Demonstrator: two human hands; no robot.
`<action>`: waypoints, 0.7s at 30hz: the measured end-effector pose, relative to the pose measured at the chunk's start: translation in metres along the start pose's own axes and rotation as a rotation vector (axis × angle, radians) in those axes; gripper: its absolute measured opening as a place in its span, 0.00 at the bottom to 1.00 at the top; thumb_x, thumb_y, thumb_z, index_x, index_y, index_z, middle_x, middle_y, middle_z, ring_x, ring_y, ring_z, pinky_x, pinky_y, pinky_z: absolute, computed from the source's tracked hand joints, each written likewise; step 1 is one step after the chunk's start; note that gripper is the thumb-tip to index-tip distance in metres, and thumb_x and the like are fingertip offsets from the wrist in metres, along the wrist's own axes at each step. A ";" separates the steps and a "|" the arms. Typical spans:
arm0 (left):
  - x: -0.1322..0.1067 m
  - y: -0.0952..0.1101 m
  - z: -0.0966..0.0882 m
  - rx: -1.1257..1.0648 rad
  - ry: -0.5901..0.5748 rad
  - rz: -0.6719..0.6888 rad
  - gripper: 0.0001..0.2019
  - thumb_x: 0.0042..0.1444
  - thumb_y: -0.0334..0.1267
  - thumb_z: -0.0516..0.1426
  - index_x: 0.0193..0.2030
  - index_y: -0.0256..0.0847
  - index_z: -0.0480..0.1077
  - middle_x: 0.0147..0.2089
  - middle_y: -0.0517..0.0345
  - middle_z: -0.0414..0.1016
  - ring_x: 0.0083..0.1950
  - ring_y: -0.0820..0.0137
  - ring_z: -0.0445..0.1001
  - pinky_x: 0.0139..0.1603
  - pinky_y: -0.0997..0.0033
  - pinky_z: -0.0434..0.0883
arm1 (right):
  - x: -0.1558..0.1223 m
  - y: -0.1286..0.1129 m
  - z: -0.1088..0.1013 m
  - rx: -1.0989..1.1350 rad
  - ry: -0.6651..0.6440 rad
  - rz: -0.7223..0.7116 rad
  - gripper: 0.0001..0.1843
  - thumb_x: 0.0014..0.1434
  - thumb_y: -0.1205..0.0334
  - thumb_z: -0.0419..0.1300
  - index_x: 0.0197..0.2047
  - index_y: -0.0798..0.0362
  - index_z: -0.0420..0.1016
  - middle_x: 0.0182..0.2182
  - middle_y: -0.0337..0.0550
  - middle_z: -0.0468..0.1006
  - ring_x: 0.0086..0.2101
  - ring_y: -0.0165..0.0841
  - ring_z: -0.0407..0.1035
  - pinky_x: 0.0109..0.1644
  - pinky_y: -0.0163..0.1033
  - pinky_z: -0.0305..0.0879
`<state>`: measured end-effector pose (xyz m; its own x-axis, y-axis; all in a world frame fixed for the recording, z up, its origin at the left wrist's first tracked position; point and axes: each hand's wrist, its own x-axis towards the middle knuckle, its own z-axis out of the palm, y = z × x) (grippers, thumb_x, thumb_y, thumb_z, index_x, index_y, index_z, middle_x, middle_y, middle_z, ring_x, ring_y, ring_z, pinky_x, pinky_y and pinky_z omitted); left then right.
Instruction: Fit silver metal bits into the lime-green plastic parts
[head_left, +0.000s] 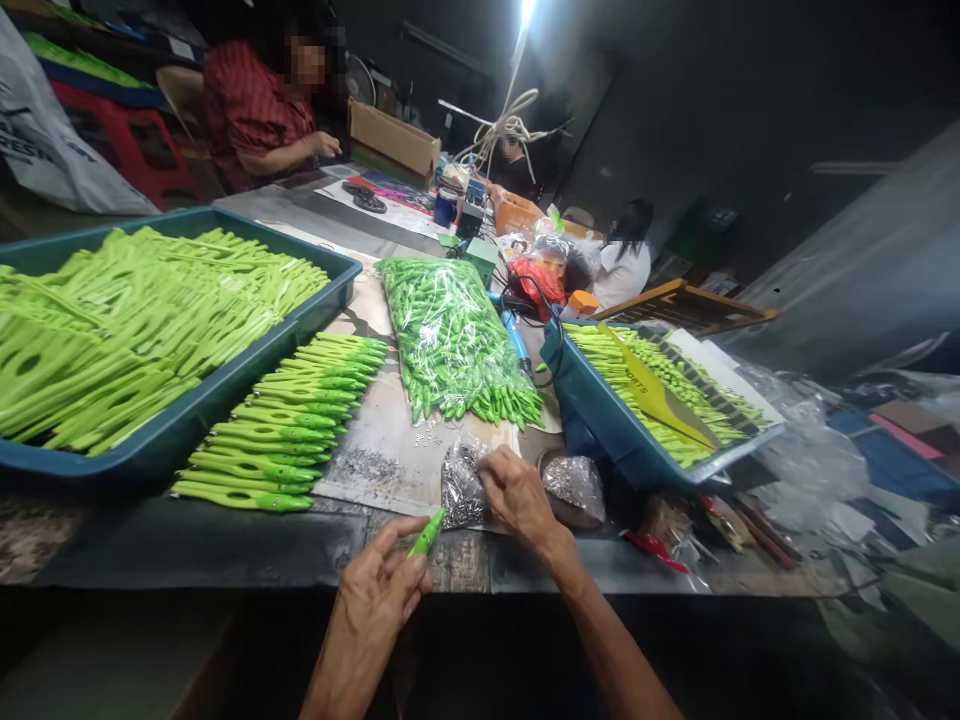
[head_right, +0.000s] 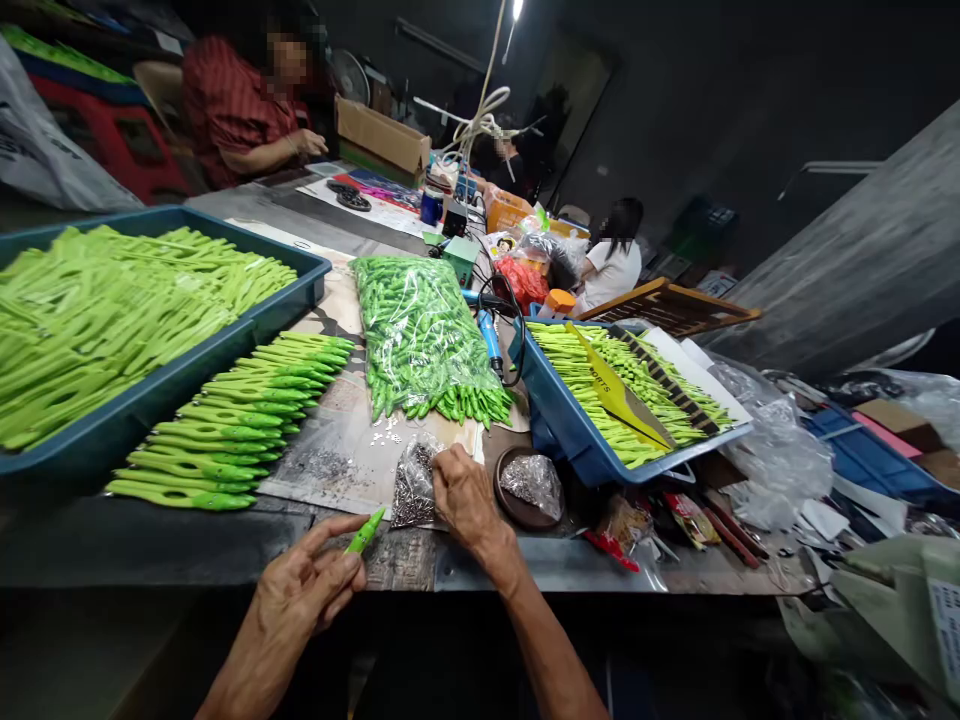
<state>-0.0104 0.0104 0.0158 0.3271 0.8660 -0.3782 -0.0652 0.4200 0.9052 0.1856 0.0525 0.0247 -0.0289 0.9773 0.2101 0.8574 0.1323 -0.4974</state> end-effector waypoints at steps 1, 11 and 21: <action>0.000 -0.001 0.000 0.004 0.001 0.001 0.27 0.51 0.52 0.56 0.53 0.37 0.60 0.23 0.65 0.62 0.23 0.77 0.55 0.23 0.78 0.55 | 0.001 0.004 0.004 -0.040 -0.018 -0.025 0.09 0.55 0.74 0.50 0.33 0.55 0.70 0.29 0.43 0.67 0.30 0.32 0.63 0.36 0.35 0.57; 0.001 -0.007 -0.001 0.009 0.006 0.036 0.25 0.53 0.49 0.55 0.53 0.38 0.61 0.22 0.66 0.62 0.22 0.76 0.56 0.23 0.78 0.56 | -0.009 0.018 0.017 -0.155 -0.028 -0.116 0.09 0.57 0.72 0.47 0.38 0.55 0.66 0.34 0.48 0.67 0.37 0.37 0.61 0.41 0.40 0.58; 0.007 -0.011 0.003 0.039 -0.001 0.066 0.19 0.56 0.46 0.52 0.51 0.39 0.61 0.24 0.64 0.64 0.25 0.75 0.60 0.27 0.76 0.60 | -0.005 0.007 -0.003 0.150 -0.057 0.058 0.07 0.59 0.65 0.45 0.31 0.53 0.60 0.23 0.36 0.63 0.25 0.28 0.59 0.29 0.32 0.55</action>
<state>-0.0041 0.0111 0.0039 0.3241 0.8912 -0.3175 -0.0500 0.3512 0.9350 0.1928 0.0476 0.0226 -0.0143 0.9913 0.1312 0.7721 0.0943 -0.6285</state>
